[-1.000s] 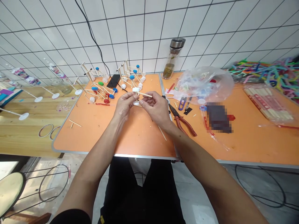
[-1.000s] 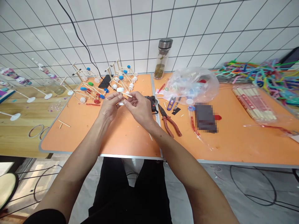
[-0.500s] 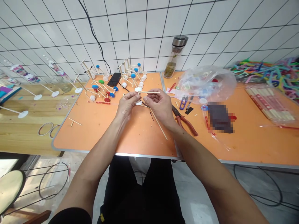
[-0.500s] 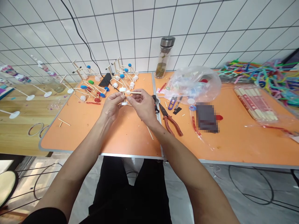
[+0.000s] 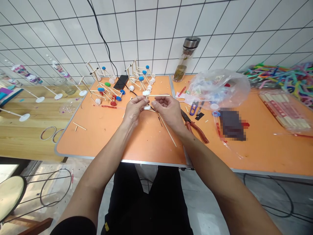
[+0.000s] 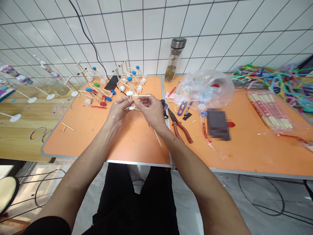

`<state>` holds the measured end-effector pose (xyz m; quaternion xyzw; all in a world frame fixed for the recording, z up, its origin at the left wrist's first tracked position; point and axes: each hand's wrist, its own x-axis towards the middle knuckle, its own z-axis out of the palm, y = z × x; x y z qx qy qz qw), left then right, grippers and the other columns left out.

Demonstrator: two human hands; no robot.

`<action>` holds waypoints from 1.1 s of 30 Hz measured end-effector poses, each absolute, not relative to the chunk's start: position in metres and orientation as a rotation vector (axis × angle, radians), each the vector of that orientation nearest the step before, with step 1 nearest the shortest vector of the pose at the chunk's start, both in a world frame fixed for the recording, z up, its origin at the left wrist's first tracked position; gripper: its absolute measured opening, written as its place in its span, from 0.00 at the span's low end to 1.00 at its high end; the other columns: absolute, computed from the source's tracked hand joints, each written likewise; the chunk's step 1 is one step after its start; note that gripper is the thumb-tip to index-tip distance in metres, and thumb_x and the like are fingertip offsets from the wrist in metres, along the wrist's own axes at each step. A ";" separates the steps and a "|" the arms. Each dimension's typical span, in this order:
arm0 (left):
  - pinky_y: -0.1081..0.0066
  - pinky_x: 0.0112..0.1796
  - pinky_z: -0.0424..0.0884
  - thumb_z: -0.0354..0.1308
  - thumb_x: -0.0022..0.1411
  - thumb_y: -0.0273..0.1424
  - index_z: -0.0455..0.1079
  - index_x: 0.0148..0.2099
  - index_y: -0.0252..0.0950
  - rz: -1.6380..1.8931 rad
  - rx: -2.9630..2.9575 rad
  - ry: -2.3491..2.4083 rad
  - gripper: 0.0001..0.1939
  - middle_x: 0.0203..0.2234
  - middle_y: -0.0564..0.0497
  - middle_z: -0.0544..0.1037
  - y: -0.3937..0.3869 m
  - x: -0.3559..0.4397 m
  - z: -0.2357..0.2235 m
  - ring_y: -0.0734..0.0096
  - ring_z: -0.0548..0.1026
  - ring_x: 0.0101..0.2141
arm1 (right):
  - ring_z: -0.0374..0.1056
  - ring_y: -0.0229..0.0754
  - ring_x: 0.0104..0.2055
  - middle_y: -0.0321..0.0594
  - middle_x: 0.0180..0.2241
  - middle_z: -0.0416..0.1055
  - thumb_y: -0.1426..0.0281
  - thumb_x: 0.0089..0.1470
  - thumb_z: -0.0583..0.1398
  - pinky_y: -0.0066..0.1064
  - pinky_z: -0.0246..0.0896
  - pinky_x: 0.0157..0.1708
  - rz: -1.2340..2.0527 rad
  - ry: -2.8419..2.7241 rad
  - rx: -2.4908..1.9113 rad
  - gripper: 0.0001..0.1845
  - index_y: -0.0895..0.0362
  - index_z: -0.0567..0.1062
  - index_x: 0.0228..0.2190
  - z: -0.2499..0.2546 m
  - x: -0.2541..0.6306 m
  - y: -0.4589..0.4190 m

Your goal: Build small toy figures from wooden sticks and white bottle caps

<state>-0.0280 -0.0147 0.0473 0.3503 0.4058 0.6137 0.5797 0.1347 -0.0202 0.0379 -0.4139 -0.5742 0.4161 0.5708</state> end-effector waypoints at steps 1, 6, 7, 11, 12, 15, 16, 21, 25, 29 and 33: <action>0.70 0.39 0.72 0.82 0.44 0.32 0.80 0.32 0.38 1.431 0.805 0.951 0.15 0.30 0.54 0.82 -0.014 -0.028 0.047 0.73 0.77 0.32 | 0.78 0.44 0.41 0.41 0.41 0.82 0.51 0.51 0.76 0.41 0.78 0.46 0.963 -1.380 -1.003 0.26 0.53 0.79 0.44 0.037 0.134 -0.020; 0.71 0.37 0.70 0.81 0.45 0.30 0.80 0.33 0.38 1.393 0.707 0.978 0.15 0.30 0.55 0.82 -0.012 -0.028 0.045 0.75 0.74 0.29 | 0.77 0.44 0.40 0.39 0.40 0.82 0.54 0.50 0.75 0.39 0.76 0.44 0.917 -1.499 -1.073 0.24 0.53 0.78 0.41 0.030 0.127 -0.022; 0.71 0.36 0.70 0.82 0.45 0.30 0.80 0.33 0.38 1.383 0.690 0.970 0.15 0.30 0.55 0.82 -0.011 -0.027 0.043 0.76 0.73 0.29 | 0.77 0.44 0.40 0.38 0.39 0.81 0.54 0.49 0.75 0.38 0.76 0.43 0.919 -1.506 -1.076 0.24 0.53 0.77 0.41 0.029 0.126 -0.022; 0.72 0.35 0.69 0.82 0.45 0.30 0.80 0.35 0.38 1.361 0.628 0.939 0.16 0.29 0.56 0.81 -0.009 -0.025 0.039 0.76 0.74 0.29 | 0.76 0.43 0.39 0.36 0.37 0.80 0.55 0.50 0.75 0.36 0.74 0.41 0.931 -1.503 -1.082 0.22 0.51 0.76 0.40 0.027 0.123 -0.024; 0.72 0.34 0.68 0.82 0.45 0.29 0.80 0.35 0.38 1.359 0.617 0.935 0.16 0.29 0.56 0.80 -0.009 -0.024 0.038 0.76 0.74 0.29 | 0.76 0.43 0.39 0.36 0.37 0.80 0.55 0.50 0.74 0.36 0.73 0.40 0.927 -1.503 -1.082 0.21 0.51 0.75 0.40 0.027 0.123 -0.024; 0.73 0.34 0.68 0.83 0.46 0.29 0.80 0.35 0.38 1.356 0.602 0.924 0.16 0.28 0.57 0.79 -0.009 -0.024 0.037 0.76 0.74 0.29 | 0.75 0.42 0.37 0.35 0.36 0.80 0.57 0.52 0.73 0.36 0.72 0.39 0.915 -1.506 -1.077 0.18 0.52 0.76 0.39 0.026 0.123 -0.024; 0.73 0.34 0.69 0.83 0.46 0.29 0.80 0.35 0.38 1.357 0.600 0.925 0.16 0.29 0.57 0.80 -0.010 -0.023 0.037 0.76 0.74 0.30 | 0.75 0.41 0.36 0.35 0.35 0.79 0.57 0.52 0.72 0.35 0.72 0.38 0.916 -1.504 -1.073 0.18 0.52 0.76 0.39 0.025 0.123 -0.024; 0.72 0.37 0.72 0.82 0.46 0.30 0.79 0.35 0.39 1.371 0.637 0.951 0.16 0.30 0.56 0.82 -0.012 -0.021 0.038 0.73 0.77 0.31 | 0.75 0.41 0.35 0.35 0.34 0.80 0.59 0.54 0.72 0.34 0.69 0.37 0.919 -1.508 -1.060 0.14 0.53 0.79 0.38 0.025 0.123 -0.024; 0.72 0.38 0.71 0.82 0.45 0.30 0.80 0.33 0.38 1.405 0.691 0.951 0.15 0.29 0.56 0.81 -0.013 -0.021 0.039 0.75 0.77 0.31 | 0.74 0.40 0.34 0.34 0.34 0.79 0.60 0.54 0.71 0.34 0.67 0.37 0.927 -1.511 -1.051 0.13 0.54 0.79 0.37 0.025 0.125 -0.023; 0.72 0.38 0.72 0.85 0.41 0.35 0.81 0.32 0.37 1.386 0.802 0.923 0.18 0.28 0.55 0.81 -0.014 -0.022 0.040 0.75 0.76 0.30 | 0.72 0.40 0.34 0.34 0.33 0.77 0.60 0.53 0.71 0.34 0.67 0.37 0.932 -1.515 -1.069 0.13 0.54 0.79 0.38 0.026 0.128 -0.021; 0.71 0.37 0.73 0.87 0.37 0.39 0.81 0.31 0.37 1.341 0.863 0.935 0.23 0.27 0.55 0.82 -0.015 -0.022 0.041 0.75 0.76 0.30 | 0.72 0.40 0.34 0.34 0.33 0.76 0.60 0.52 0.70 0.34 0.66 0.37 0.950 -1.527 -1.112 0.14 0.54 0.78 0.38 0.030 0.130 -0.022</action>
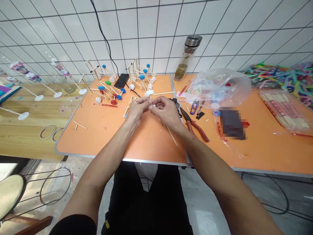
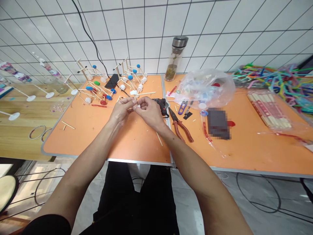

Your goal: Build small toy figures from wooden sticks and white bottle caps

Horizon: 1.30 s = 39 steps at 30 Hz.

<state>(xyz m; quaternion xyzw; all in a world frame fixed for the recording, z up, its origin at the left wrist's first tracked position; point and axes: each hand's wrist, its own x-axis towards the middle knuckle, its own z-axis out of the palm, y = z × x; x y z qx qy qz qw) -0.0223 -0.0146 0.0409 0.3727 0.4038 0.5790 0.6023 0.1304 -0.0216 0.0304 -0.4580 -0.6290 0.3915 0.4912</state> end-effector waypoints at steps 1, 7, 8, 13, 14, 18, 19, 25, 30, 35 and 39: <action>0.71 0.37 0.73 0.87 0.36 0.39 0.81 0.31 0.37 1.340 0.860 0.939 0.23 0.27 0.55 0.81 -0.014 -0.023 0.041 0.75 0.76 0.29 | 0.73 0.41 0.35 0.34 0.34 0.76 0.60 0.52 0.70 0.34 0.67 0.38 0.960 -1.533 -1.115 0.15 0.54 0.77 0.38 0.032 0.131 -0.021; 0.74 0.34 0.69 0.83 0.45 0.35 0.80 0.32 0.38 1.408 0.823 0.978 0.16 0.27 0.56 0.81 -0.008 -0.030 0.041 0.75 0.76 0.29 | 0.77 0.45 0.41 0.38 0.40 0.80 0.61 0.55 0.70 0.36 0.71 0.42 0.962 -1.653 -1.191 0.17 0.53 0.77 0.44 0.047 0.151 -0.021; 0.75 0.33 0.69 0.83 0.45 0.34 0.80 0.33 0.38 1.426 0.809 0.989 0.16 0.28 0.55 0.81 -0.007 -0.032 0.041 0.75 0.76 0.29 | 0.77 0.45 0.41 0.38 0.40 0.80 0.63 0.56 0.69 0.36 0.70 0.42 0.922 -1.716 -1.234 0.15 0.53 0.77 0.44 0.051 0.156 -0.021; 0.76 0.33 0.70 0.84 0.46 0.36 0.80 0.34 0.38 1.456 0.786 1.000 0.17 0.31 0.54 0.84 -0.001 -0.041 0.041 0.76 0.76 0.29 | 0.76 0.48 0.40 0.39 0.36 0.81 0.72 0.57 0.65 0.39 0.65 0.42 0.568 -1.874 -1.499 0.09 0.53 0.80 0.41 0.068 0.177 -0.022; 0.76 0.33 0.70 0.84 0.46 0.36 0.80 0.35 0.38 1.461 0.779 0.998 0.18 0.31 0.54 0.84 -0.001 -0.042 0.041 0.76 0.76 0.29 | 0.76 0.49 0.40 0.39 0.36 0.81 0.73 0.57 0.63 0.40 0.65 0.42 0.506 -1.850 -1.536 0.10 0.53 0.80 0.42 0.070 0.180 -0.020; 0.75 0.32 0.71 0.84 0.48 0.36 0.81 0.36 0.39 1.478 0.754 1.016 0.17 0.30 0.55 0.83 0.002 -0.045 0.042 0.76 0.76 0.29 | 0.76 0.50 0.39 0.40 0.35 0.81 0.75 0.58 0.61 0.41 0.66 0.42 0.334 -1.727 -1.575 0.13 0.54 0.81 0.44 0.069 0.193 -0.009; 0.75 0.31 0.70 0.83 0.50 0.36 0.81 0.36 0.39 1.482 0.748 1.020 0.16 0.30 0.55 0.83 0.002 -0.045 0.043 0.76 0.76 0.29 | 0.76 0.50 0.39 0.40 0.34 0.81 0.75 0.58 0.61 0.41 0.67 0.43 0.310 -1.714 -1.561 0.13 0.54 0.81 0.43 0.067 0.194 -0.006; 0.77 0.30 0.69 0.81 0.54 0.33 0.80 0.36 0.39 1.513 0.731 1.006 0.13 0.28 0.57 0.81 0.004 -0.049 0.046 0.79 0.76 0.27 | 0.79 0.51 0.44 0.45 0.41 0.85 0.76 0.63 0.58 0.40 0.68 0.47 0.302 -1.933 -1.444 0.15 0.56 0.85 0.44 0.047 0.175 -0.002; 0.77 0.30 0.71 0.82 0.54 0.34 0.80 0.37 0.39 1.519 0.727 1.015 0.15 0.28 0.56 0.82 0.006 -0.051 0.044 0.78 0.77 0.27 | 0.80 0.56 0.53 0.51 0.51 0.85 0.75 0.70 0.55 0.39 0.68 0.48 0.229 -2.354 -1.477 0.18 0.56 0.84 0.50 0.040 0.141 -0.008; 0.77 0.29 0.69 0.82 0.53 0.33 0.80 0.37 0.39 1.536 0.706 1.002 0.14 0.29 0.55 0.83 0.004 -0.048 0.047 0.77 0.78 0.28 | 0.81 0.60 0.55 0.60 0.52 0.83 0.80 0.71 0.51 0.39 0.70 0.47 0.013 -2.607 -1.531 0.21 0.61 0.82 0.53 0.042 0.118 -0.011; 0.78 0.30 0.69 0.81 0.53 0.31 0.79 0.35 0.39 1.532 0.674 1.004 0.13 0.29 0.56 0.83 0.001 -0.046 0.050 0.77 0.78 0.29 | 0.81 0.62 0.58 0.63 0.52 0.82 0.81 0.72 0.50 0.41 0.72 0.48 -0.094 -2.700 -1.561 0.23 0.63 0.81 0.54 0.041 0.108 -0.010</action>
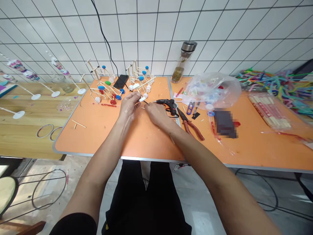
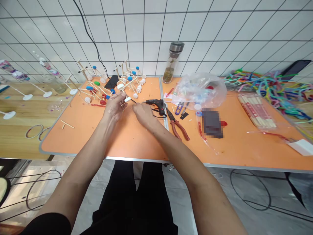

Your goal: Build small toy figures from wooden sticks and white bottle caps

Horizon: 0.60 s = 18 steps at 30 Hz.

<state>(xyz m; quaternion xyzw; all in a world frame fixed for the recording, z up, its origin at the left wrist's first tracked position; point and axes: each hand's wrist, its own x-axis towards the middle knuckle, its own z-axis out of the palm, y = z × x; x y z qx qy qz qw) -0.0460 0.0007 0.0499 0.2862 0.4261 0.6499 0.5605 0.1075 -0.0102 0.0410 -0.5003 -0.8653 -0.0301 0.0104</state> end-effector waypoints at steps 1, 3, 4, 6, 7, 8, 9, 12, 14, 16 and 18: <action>0.78 0.30 0.69 0.81 0.52 0.31 0.79 0.35 0.38 1.531 0.675 0.994 0.13 0.29 0.56 0.83 0.000 -0.046 0.050 0.78 0.78 0.29 | 0.81 0.62 0.58 0.63 0.53 0.82 0.81 0.72 0.49 0.42 0.73 0.48 -0.115 -2.718 -1.553 0.23 0.63 0.81 0.54 0.040 0.106 -0.010; 0.78 0.31 0.69 0.81 0.52 0.32 0.79 0.36 0.38 1.530 0.687 0.972 0.14 0.29 0.56 0.82 0.000 -0.046 0.050 0.78 0.78 0.29 | 0.81 0.63 0.58 0.62 0.53 0.81 0.80 0.73 0.49 0.42 0.73 0.48 -0.152 -2.747 -1.531 0.22 0.63 0.80 0.55 0.037 0.105 -0.009; 0.78 0.31 0.69 0.82 0.52 0.32 0.79 0.36 0.38 1.529 0.691 0.968 0.15 0.28 0.57 0.82 0.000 -0.047 0.050 0.79 0.78 0.29 | 0.81 0.63 0.57 0.62 0.53 0.81 0.80 0.73 0.49 0.42 0.73 0.47 -0.166 -2.758 -1.519 0.22 0.63 0.80 0.54 0.036 0.105 -0.010; 0.78 0.31 0.69 0.82 0.52 0.32 0.79 0.37 0.38 1.525 0.682 0.970 0.15 0.28 0.58 0.81 0.001 -0.048 0.050 0.80 0.76 0.27 | 0.81 0.64 0.57 0.61 0.53 0.81 0.80 0.73 0.49 0.42 0.71 0.45 -0.169 -2.769 -1.491 0.21 0.63 0.79 0.54 0.036 0.105 -0.011; 0.78 0.31 0.69 0.81 0.53 0.32 0.79 0.37 0.38 1.524 0.671 0.972 0.14 0.27 0.58 0.80 0.001 -0.048 0.050 0.80 0.75 0.26 | 0.81 0.64 0.56 0.61 0.53 0.81 0.80 0.73 0.49 0.41 0.70 0.44 -0.156 -2.769 -1.479 0.22 0.64 0.79 0.55 0.036 0.106 -0.011; 0.78 0.31 0.70 0.81 0.53 0.31 0.79 0.37 0.38 1.525 0.660 0.973 0.14 0.27 0.58 0.80 0.001 -0.049 0.050 0.81 0.75 0.26 | 0.81 0.63 0.55 0.62 0.54 0.81 0.81 0.72 0.49 0.41 0.69 0.43 -0.135 -2.766 -1.472 0.22 0.64 0.78 0.55 0.036 0.106 -0.012; 0.78 0.30 0.70 0.81 0.53 0.31 0.79 0.37 0.38 1.526 0.651 0.975 0.14 0.27 0.58 0.80 0.001 -0.049 0.050 0.81 0.75 0.26 | 0.81 0.63 0.55 0.62 0.55 0.81 0.82 0.70 0.49 0.41 0.68 0.43 -0.108 -2.761 -1.471 0.22 0.64 0.78 0.56 0.037 0.107 -0.013; 0.79 0.29 0.69 0.82 0.53 0.32 0.78 0.36 0.38 1.530 0.661 0.973 0.15 0.27 0.58 0.80 0.002 -0.050 0.052 0.81 0.75 0.25 | 0.80 0.62 0.54 0.62 0.55 0.81 0.81 0.68 0.53 0.40 0.65 0.42 -0.019 -2.713 -1.490 0.22 0.63 0.78 0.57 0.040 0.109 -0.016; 0.79 0.29 0.68 0.82 0.52 0.33 0.78 0.36 0.39 1.536 0.668 0.973 0.15 0.26 0.58 0.79 0.003 -0.051 0.052 0.81 0.75 0.25 | 0.79 0.60 0.52 0.60 0.54 0.81 0.78 0.67 0.54 0.39 0.63 0.42 0.049 -2.658 -1.490 0.20 0.60 0.79 0.55 0.041 0.112 -0.017; 0.78 0.29 0.68 0.82 0.53 0.33 0.78 0.36 0.39 1.541 0.666 0.971 0.15 0.26 0.58 0.79 0.003 -0.052 0.053 0.81 0.75 0.25 | 0.78 0.57 0.49 0.58 0.50 0.82 0.77 0.66 0.55 0.38 0.61 0.42 0.137 -2.598 -1.468 0.17 0.58 0.81 0.49 0.040 0.116 -0.017; 0.78 0.29 0.68 0.81 0.54 0.32 0.78 0.35 0.39 1.543 0.658 0.965 0.14 0.27 0.58 0.80 0.002 -0.052 0.053 0.80 0.75 0.25 | 0.76 0.54 0.47 0.54 0.45 0.82 0.77 0.65 0.56 0.36 0.59 0.42 0.236 -2.530 -1.419 0.14 0.57 0.81 0.42 0.037 0.121 -0.016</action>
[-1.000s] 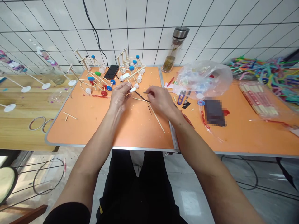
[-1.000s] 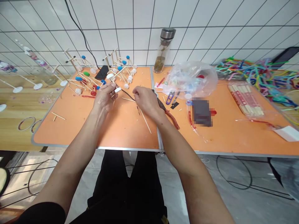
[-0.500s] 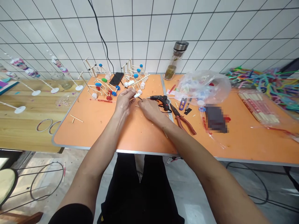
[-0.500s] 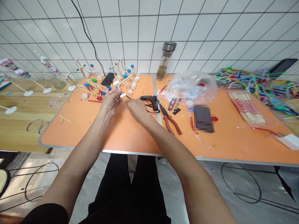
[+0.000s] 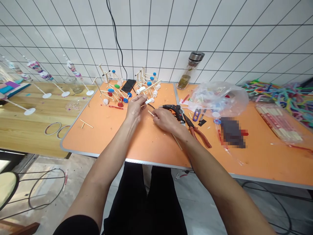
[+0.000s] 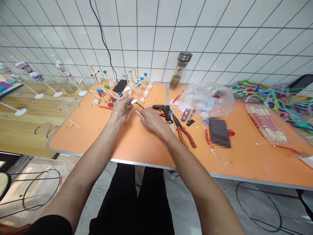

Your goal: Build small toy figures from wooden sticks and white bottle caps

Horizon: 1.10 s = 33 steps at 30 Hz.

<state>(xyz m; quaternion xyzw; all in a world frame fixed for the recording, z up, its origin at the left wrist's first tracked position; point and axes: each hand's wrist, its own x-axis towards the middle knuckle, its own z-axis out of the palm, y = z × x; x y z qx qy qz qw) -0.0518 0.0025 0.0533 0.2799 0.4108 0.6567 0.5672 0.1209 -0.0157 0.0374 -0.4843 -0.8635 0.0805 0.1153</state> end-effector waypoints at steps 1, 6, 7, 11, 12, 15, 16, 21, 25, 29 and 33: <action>0.78 0.30 0.68 0.81 0.54 0.32 0.78 0.35 0.39 1.541 0.651 0.964 0.13 0.27 0.58 0.80 0.002 -0.051 0.054 0.80 0.75 0.26 | 0.76 0.52 0.45 0.52 0.43 0.82 0.77 0.64 0.56 0.35 0.59 0.42 0.283 -2.489 -1.389 0.13 0.57 0.80 0.39 0.036 0.123 -0.015; 0.78 0.31 0.68 0.78 0.56 0.29 0.78 0.35 0.38 1.502 0.640 0.965 0.11 0.28 0.57 0.81 -0.004 -0.045 0.057 0.80 0.75 0.26 | 0.72 0.46 0.38 0.44 0.36 0.80 0.76 0.59 0.56 0.34 0.56 0.41 0.422 -2.280 -1.298 0.08 0.55 0.76 0.34 0.040 0.129 -0.014; 0.78 0.31 0.68 0.78 0.57 0.28 0.78 0.35 0.38 1.495 0.648 0.958 0.11 0.28 0.57 0.80 -0.005 -0.043 0.057 0.80 0.74 0.26 | 0.71 0.46 0.37 0.42 0.35 0.79 0.75 0.59 0.57 0.34 0.56 0.40 0.433 -2.243 -1.300 0.07 0.55 0.75 0.33 0.043 0.131 -0.014; 0.77 0.31 0.68 0.78 0.58 0.29 0.77 0.34 0.38 1.494 0.700 0.941 0.11 0.27 0.56 0.80 -0.007 -0.039 0.055 0.80 0.74 0.26 | 0.69 0.45 0.36 0.40 0.33 0.77 0.70 0.62 0.57 0.35 0.56 0.39 0.440 -2.064 -1.310 0.07 0.53 0.71 0.30 0.050 0.143 -0.011; 0.77 0.31 0.68 0.78 0.58 0.30 0.77 0.33 0.38 1.493 0.715 0.943 0.12 0.27 0.56 0.80 -0.007 -0.039 0.054 0.80 0.73 0.26 | 0.69 0.44 0.35 0.39 0.32 0.77 0.69 0.62 0.57 0.35 0.57 0.39 0.434 -2.024 -1.311 0.08 0.52 0.71 0.30 0.050 0.146 -0.009; 0.77 0.31 0.68 0.78 0.59 0.31 0.76 0.32 0.38 1.487 0.726 0.937 0.12 0.27 0.56 0.80 -0.006 -0.038 0.054 0.80 0.73 0.26 | 0.68 0.44 0.33 0.36 0.29 0.75 0.69 0.62 0.58 0.35 0.57 0.37 0.397 -1.935 -1.345 0.09 0.52 0.69 0.28 0.048 0.156 -0.002; 0.77 0.31 0.68 0.78 0.59 0.30 0.76 0.33 0.38 1.485 0.724 0.935 0.12 0.28 0.56 0.80 -0.007 -0.038 0.054 0.80 0.73 0.26 | 0.68 0.43 0.33 0.36 0.28 0.74 0.68 0.62 0.59 0.35 0.58 0.37 0.397 -1.906 -1.353 0.08 0.51 0.70 0.29 0.048 0.158 0.000; 0.76 0.31 0.69 0.81 0.57 0.32 0.77 0.34 0.38 1.462 0.745 0.959 0.13 0.28 0.56 0.81 -0.008 -0.033 0.054 0.80 0.74 0.26 | 0.72 0.40 0.27 0.33 0.25 0.75 0.64 0.63 0.63 0.31 0.68 0.32 0.739 -1.551 -1.178 0.08 0.51 0.71 0.33 0.049 0.159 0.006; 0.77 0.31 0.69 0.82 0.55 0.33 0.79 0.35 0.38 1.459 0.769 0.960 0.14 0.29 0.55 0.82 -0.007 -0.029 0.048 0.80 0.75 0.26 | 0.78 0.39 0.31 0.33 0.29 0.77 0.59 0.61 0.69 0.27 0.73 0.30 0.873 -1.276 -1.021 0.14 0.51 0.70 0.34 0.055 0.155 0.005; 0.77 0.31 0.70 0.81 0.54 0.31 0.79 0.34 0.37 1.451 0.789 0.941 0.14 0.28 0.55 0.81 -0.009 -0.026 0.045 0.80 0.75 0.26 | 0.81 0.38 0.35 0.35 0.35 0.80 0.57 0.60 0.70 0.25 0.74 0.30 0.930 -1.201 -0.940 0.16 0.51 0.71 0.36 0.058 0.149 0.001; 0.77 0.32 0.70 0.81 0.54 0.31 0.78 0.32 0.37 1.450 0.855 0.959 0.14 0.27 0.55 0.80 -0.012 -0.025 0.047 0.80 0.75 0.27 | 0.80 0.38 0.35 0.36 0.36 0.80 0.56 0.60 0.70 0.25 0.74 0.30 0.964 -1.201 -0.948 0.16 0.51 0.71 0.37 0.056 0.143 -0.003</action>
